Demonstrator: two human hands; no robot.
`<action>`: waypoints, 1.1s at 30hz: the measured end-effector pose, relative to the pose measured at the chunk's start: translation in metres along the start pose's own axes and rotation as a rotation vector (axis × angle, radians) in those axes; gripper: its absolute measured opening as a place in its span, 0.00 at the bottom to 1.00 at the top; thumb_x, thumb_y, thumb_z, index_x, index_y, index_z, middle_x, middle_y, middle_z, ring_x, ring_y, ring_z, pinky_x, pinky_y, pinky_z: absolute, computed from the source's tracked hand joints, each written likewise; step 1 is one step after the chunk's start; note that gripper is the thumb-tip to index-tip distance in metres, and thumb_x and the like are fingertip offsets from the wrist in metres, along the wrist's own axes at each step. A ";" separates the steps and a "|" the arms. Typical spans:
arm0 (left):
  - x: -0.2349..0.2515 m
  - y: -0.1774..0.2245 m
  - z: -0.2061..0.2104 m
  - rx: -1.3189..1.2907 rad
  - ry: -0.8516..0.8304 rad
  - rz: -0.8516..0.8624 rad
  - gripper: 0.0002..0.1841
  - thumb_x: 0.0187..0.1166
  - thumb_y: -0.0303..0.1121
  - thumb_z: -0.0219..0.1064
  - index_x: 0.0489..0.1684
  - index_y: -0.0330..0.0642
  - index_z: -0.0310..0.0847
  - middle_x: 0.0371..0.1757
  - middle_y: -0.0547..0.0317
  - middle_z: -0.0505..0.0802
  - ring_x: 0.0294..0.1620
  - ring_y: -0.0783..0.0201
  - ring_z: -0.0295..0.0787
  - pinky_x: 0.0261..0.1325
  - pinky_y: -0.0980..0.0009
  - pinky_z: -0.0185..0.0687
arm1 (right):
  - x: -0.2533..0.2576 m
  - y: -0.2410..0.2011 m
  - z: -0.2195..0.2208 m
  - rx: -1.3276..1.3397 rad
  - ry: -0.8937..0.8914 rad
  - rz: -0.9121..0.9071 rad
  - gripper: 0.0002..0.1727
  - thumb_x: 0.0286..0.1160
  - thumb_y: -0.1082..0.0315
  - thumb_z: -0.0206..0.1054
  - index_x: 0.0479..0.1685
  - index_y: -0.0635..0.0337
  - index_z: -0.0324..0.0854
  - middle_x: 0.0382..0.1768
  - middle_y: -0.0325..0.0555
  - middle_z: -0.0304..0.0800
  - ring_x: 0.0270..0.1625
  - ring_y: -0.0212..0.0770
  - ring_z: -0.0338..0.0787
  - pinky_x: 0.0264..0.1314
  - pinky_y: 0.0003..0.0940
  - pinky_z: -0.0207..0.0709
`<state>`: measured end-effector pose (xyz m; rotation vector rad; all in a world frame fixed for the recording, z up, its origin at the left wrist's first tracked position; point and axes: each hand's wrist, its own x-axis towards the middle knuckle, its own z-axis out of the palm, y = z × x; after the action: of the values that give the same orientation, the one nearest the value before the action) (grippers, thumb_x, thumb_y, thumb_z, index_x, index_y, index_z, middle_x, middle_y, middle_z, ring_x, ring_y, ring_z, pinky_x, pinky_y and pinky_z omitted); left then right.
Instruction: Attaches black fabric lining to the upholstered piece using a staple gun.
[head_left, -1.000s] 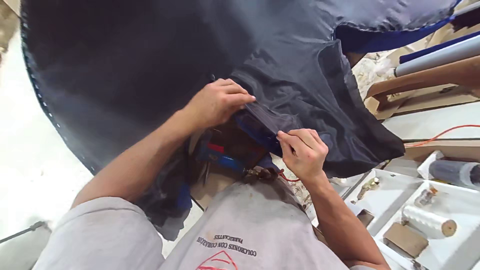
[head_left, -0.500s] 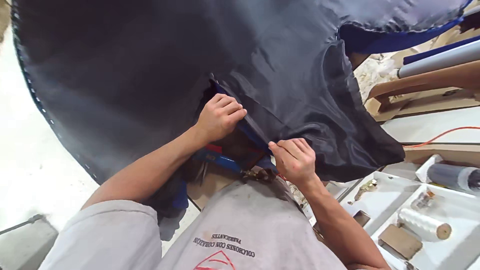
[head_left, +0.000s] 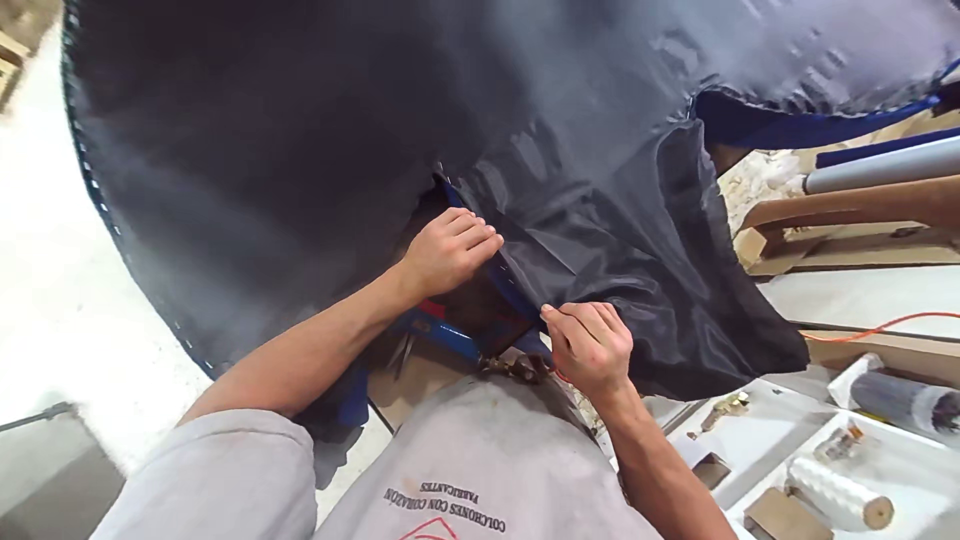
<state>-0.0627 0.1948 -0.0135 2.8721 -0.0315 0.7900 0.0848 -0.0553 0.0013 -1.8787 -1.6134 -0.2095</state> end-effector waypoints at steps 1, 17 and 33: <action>-0.001 0.003 0.004 -0.018 0.033 -0.040 0.12 0.80 0.24 0.61 0.50 0.41 0.93 0.49 0.51 0.98 0.57 0.52 0.95 0.70 0.55 0.83 | 0.003 -0.002 -0.003 -0.016 -0.064 0.036 0.10 0.81 0.67 0.66 0.41 0.54 0.95 0.36 0.46 0.94 0.41 0.44 0.91 0.48 0.37 0.82; -0.012 0.016 0.012 -0.166 0.206 -0.173 0.08 0.78 0.21 0.66 0.44 0.37 0.93 0.44 0.50 0.97 0.56 0.54 0.95 0.76 0.51 0.82 | 0.063 -0.021 0.059 -0.016 0.014 0.080 0.10 0.80 0.65 0.68 0.44 0.52 0.97 0.40 0.43 0.97 0.43 0.43 0.94 0.44 0.36 0.85; -0.005 -0.004 0.002 -0.163 0.028 -0.045 0.11 0.81 0.22 0.61 0.47 0.38 0.93 0.49 0.49 0.97 0.61 0.51 0.93 0.80 0.53 0.78 | 0.060 -0.012 0.061 0.126 -0.011 0.057 0.11 0.82 0.69 0.63 0.40 0.58 0.94 0.38 0.48 0.95 0.42 0.45 0.92 0.47 0.34 0.84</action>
<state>-0.0660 0.1981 -0.0188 2.6992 -0.0258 0.7806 0.0709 0.0291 -0.0111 -1.8294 -1.5411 -0.0709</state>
